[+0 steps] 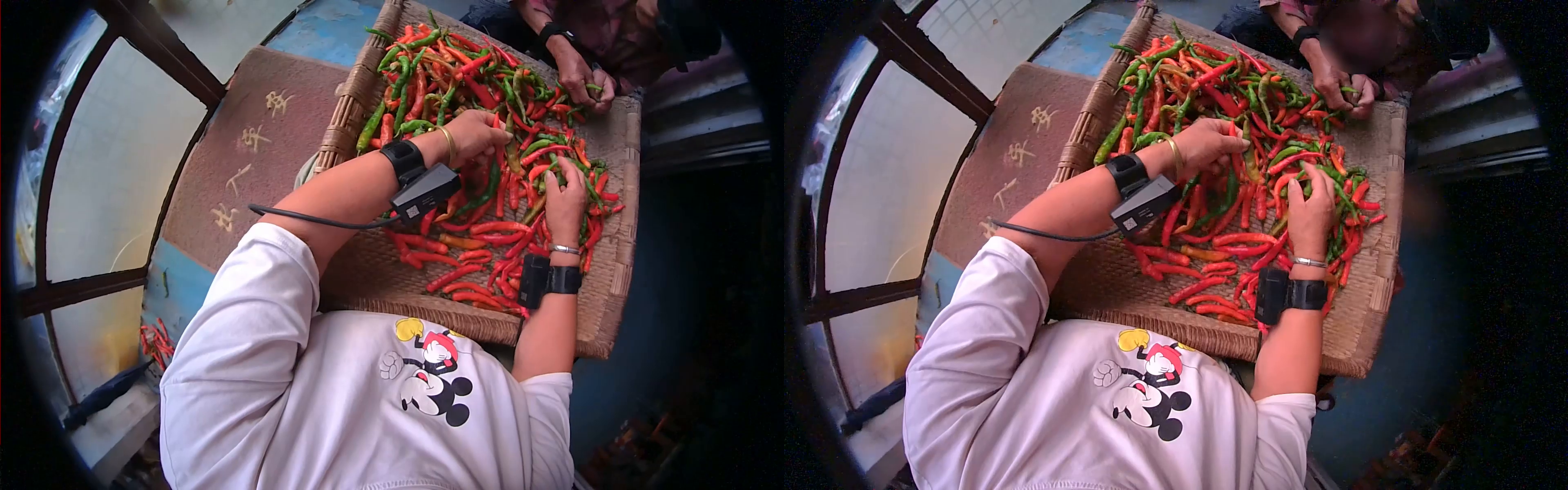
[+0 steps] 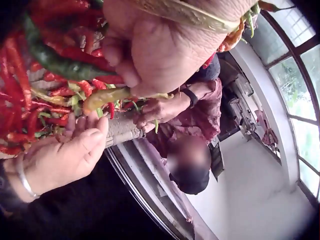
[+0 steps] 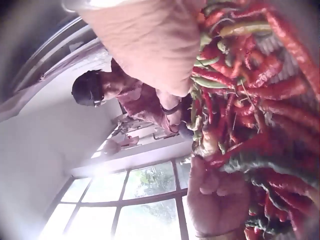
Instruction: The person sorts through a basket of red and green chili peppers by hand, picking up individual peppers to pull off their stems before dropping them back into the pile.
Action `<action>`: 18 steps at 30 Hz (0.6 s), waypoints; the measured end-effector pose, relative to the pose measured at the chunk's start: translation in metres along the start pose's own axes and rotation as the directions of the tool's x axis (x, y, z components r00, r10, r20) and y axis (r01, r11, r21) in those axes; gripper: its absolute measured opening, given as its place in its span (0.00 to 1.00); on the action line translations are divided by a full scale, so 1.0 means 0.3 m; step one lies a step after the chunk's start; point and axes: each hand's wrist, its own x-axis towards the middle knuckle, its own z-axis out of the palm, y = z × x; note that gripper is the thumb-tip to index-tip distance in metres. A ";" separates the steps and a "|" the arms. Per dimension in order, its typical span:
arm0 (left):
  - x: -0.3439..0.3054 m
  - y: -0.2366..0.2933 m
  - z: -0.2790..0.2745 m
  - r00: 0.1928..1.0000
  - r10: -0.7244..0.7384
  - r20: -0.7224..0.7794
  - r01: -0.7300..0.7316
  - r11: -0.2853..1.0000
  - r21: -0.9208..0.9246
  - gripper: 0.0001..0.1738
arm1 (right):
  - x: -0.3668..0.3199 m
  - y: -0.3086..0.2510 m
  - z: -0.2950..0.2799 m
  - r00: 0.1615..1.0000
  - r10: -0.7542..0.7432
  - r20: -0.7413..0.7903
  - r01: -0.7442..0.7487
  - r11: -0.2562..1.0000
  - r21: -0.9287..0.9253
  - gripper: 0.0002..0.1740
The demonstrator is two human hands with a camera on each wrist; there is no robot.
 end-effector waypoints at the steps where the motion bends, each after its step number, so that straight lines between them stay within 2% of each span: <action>1: 0.002 -0.003 -0.002 1.000 0.002 -0.005 -0.002 1.000 -0.001 0.05 | 0.002 -0.036 -0.015 0.986 0.115 0.124 -0.139 0.968 0.207 0.15; 2: 0.008 -0.011 -0.002 1.000 0.001 0.030 0.000 1.000 -0.028 0.05 | 0.000 -0.059 -0.019 0.943 0.200 0.267 -0.294 0.876 0.383 0.14; 3: 0.014 -0.018 -0.002 0.998 0.000 0.068 0.004 0.998 -0.055 0.05 | -0.008 -0.072 0.005 0.882 0.279 0.381 -0.455 0.718 0.527 0.12; 4: 0.020 -0.028 -0.003 0.998 0.001 0.070 0.003 0.999 -0.054 0.05 | -0.016 -0.088 0.003 0.865 0.259 0.429 -0.457 0.760 0.462 0.13; 6: 0.022 -0.032 -0.004 0.995 -0.009 0.094 0.021 0.992 -0.121 0.05 | -0.034 -0.128 0.014 0.729 0.303 0.614 -0.657 0.563 0.502 0.14; 8: 0.017 -0.025 -0.001 0.997 0.001 0.081 0.009 0.994 -0.113 0.05 | -0.044 -0.143 0.009 0.707 0.269 0.654 -0.678 0.521 0.518 0.15; 10: 0.006 -0.018 0.003 0.998 0.010 0.066 -0.002 0.994 -0.109 0.05 | -0.045 -0.141 0.005 0.676 0.363 0.641 -0.737 0.336 0.586 0.15; 11: 0.001 -0.015 0.007 0.998 0.008 0.065 -0.003 0.996 -0.086 0.05 | -0.048 -0.118 0.007 0.678 0.347 0.648 -0.730 0.214 0.649 0.15; 12: -0.002 -0.012 0.009 0.998 0.007 0.066 -0.002 0.998 -0.062 0.06 | -0.044 -0.111 -0.006 0.680 0.347 0.646 -0.728 0.216 0.650 0.15; 14: 0.001 -0.019 0.010 0.997 0.007 0.072 -0.002 0.998 -0.066 0.06 | -0.034 -0.096 -0.034 0.683 0.385 0.621 -0.694 0.078 0.715 0.15; 15: 0.004 -0.024 0.008 0.997 0.004 0.075 0.001 0.998 -0.069 0.06 | -0.029 -0.064 -0.045 0.704 0.435 0.562 -0.637 0.037 0.770 0.15; 16: 0.009 -0.030 0.007 0.997 0.006 0.073 -0.001 0.998 -0.069 0.06 | -0.015 -0.035 -0.060 0.732 0.452 0.509 -0.545 -0.059 0.836 0.16; 18: 0.017 -0.036 0.008 1.000 -0.001 0.021 0.003 0.997 -0.078 0.08 | 0.005 0.005 -0.090 0.619 0.670 0.410 -0.418 -0.161 0.894 0.17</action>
